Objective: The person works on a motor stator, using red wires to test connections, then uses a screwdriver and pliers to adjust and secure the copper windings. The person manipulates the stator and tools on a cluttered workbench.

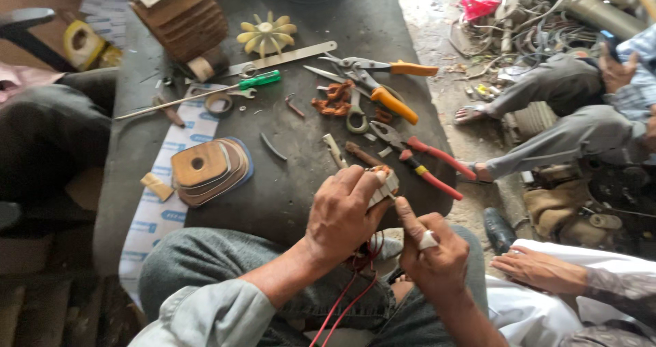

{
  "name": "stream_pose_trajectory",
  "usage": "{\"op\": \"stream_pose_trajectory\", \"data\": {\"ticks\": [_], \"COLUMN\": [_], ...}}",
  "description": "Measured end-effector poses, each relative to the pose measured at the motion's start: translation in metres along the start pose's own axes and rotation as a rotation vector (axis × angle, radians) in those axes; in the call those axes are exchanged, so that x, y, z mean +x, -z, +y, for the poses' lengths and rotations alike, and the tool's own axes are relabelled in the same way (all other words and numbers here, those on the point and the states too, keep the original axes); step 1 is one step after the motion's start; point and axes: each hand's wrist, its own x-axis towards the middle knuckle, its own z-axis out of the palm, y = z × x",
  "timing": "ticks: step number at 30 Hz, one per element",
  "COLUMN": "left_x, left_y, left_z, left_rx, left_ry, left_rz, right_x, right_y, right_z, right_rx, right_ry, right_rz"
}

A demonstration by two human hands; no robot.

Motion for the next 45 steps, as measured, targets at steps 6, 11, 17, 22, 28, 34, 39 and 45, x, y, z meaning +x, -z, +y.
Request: {"op": "stream_pose_trajectory", "data": {"ticks": [6,11,17,22,28,34,39,45], "left_x": [0.002,-0.012,-0.024,-0.031,-0.029,-0.020,-0.018,-0.015], "left_y": [0.004,-0.003,-0.012,-0.017,-0.018,-0.011,-0.009,-0.009], "left_z": [0.005,0.010,0.012,0.012,0.010,0.011,0.007,0.008], "left_rx": [-0.007,-0.084,-0.082,-0.078,-0.082,-0.085,-0.090,-0.082], "left_ry": [-0.066,-0.103,-0.143,-0.173,-0.133,-0.093,-0.110,-0.111], "left_rz": [0.004,0.045,0.014,0.002,-0.001,0.024,0.036,0.020], "right_x": [-0.007,-0.035,-0.059,-0.067,-0.067,-0.046,-0.036,-0.027], "right_y": [-0.010,-0.018,-0.027,-0.038,-0.035,-0.032,-0.021,-0.009], "right_z": [0.006,0.028,0.046,0.043,0.030,0.032,0.032,0.025], "right_rx": [0.135,0.479,0.512,0.532,0.385,0.406,0.345,0.312], "right_ry": [-0.023,-0.217,-0.212,-0.173,-0.170,-0.128,-0.010,-0.063], "right_rz": [0.095,0.060,0.101,0.166,0.175,0.147,0.087,0.058]}}
